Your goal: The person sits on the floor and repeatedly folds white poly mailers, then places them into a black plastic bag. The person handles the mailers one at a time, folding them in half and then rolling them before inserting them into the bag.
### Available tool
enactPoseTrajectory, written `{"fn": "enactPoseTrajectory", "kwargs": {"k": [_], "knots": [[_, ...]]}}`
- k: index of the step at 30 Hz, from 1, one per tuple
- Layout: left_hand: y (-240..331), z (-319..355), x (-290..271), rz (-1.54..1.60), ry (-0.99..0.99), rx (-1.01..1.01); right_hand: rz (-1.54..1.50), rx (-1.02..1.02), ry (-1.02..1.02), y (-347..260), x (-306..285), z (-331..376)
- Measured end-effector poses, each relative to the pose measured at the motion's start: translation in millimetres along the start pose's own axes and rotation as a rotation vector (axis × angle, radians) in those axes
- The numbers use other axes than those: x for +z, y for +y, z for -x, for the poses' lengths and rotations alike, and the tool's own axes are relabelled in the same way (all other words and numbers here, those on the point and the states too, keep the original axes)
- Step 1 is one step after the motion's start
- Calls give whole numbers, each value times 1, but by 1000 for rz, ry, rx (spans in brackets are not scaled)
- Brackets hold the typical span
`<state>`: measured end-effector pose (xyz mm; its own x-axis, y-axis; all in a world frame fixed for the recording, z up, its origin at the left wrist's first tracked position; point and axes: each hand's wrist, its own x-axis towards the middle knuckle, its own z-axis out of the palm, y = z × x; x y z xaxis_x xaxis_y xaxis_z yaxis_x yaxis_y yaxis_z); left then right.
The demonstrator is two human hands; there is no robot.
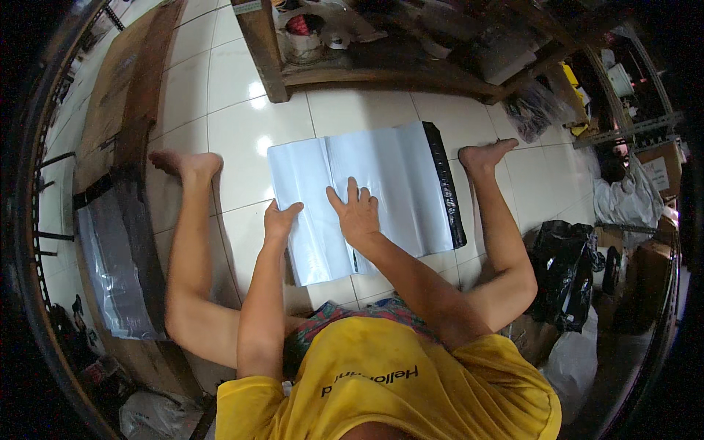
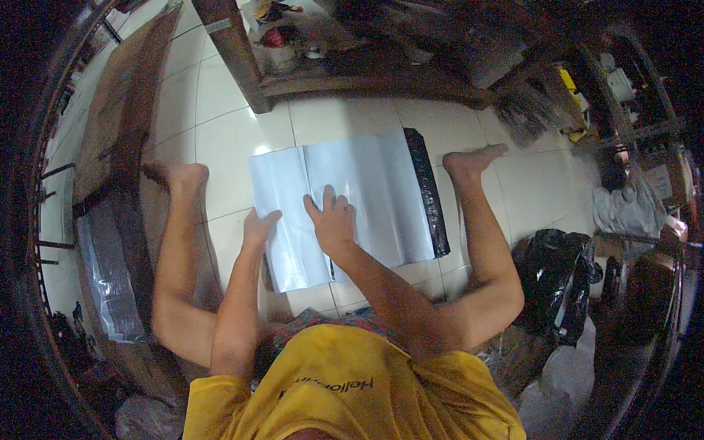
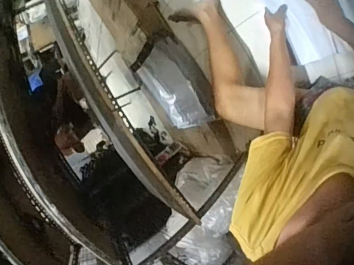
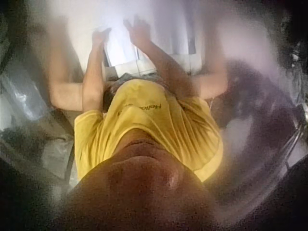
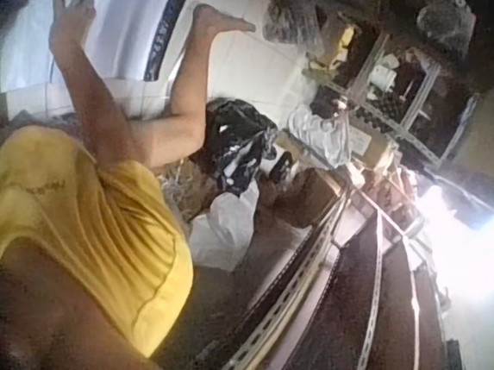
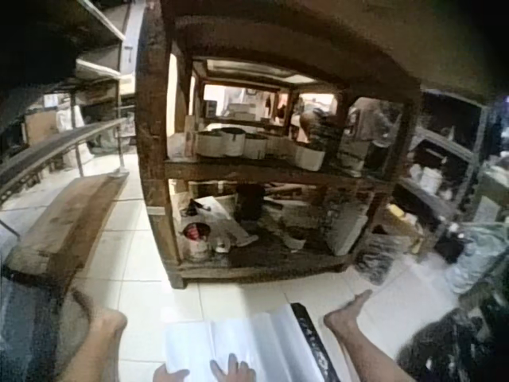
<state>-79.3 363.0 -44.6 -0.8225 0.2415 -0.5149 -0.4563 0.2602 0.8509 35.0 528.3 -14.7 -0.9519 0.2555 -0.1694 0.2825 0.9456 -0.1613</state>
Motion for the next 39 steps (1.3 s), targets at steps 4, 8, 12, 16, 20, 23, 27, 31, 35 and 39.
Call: {"fn": "enactPoseTrajectory", "kwargs": {"k": [4,8,12,16,20,23,27,31,35,39], "knots": [[12,6,3,-90,28,-25,55,34,-81,13,-8,-1],[6,2,0,-93,25,-31,-69,178,-109,62,-12,-11],[3,0,1,-82,20,-13,-181,228,186,159,-37,21],[-2,-2,1,-49,27,-40,-77,377,184,229,-75,47],[-5,-7,5,-35,25,6,18,425,436,258,-44,54],[0,-4,1,-69,35,-52,-65,283,530,197,-65,36],[-3,-3,2,5,32,-51,-6,-98,488,119,-61,29],[-7,-4,5,-25,25,-24,73,200,106,162,9,33],[-10,-8,3,-9,-8,-41,12,148,195,178,22,37],[-1,-6,5,-32,19,-50,22,150,124,187,-3,26]]}}
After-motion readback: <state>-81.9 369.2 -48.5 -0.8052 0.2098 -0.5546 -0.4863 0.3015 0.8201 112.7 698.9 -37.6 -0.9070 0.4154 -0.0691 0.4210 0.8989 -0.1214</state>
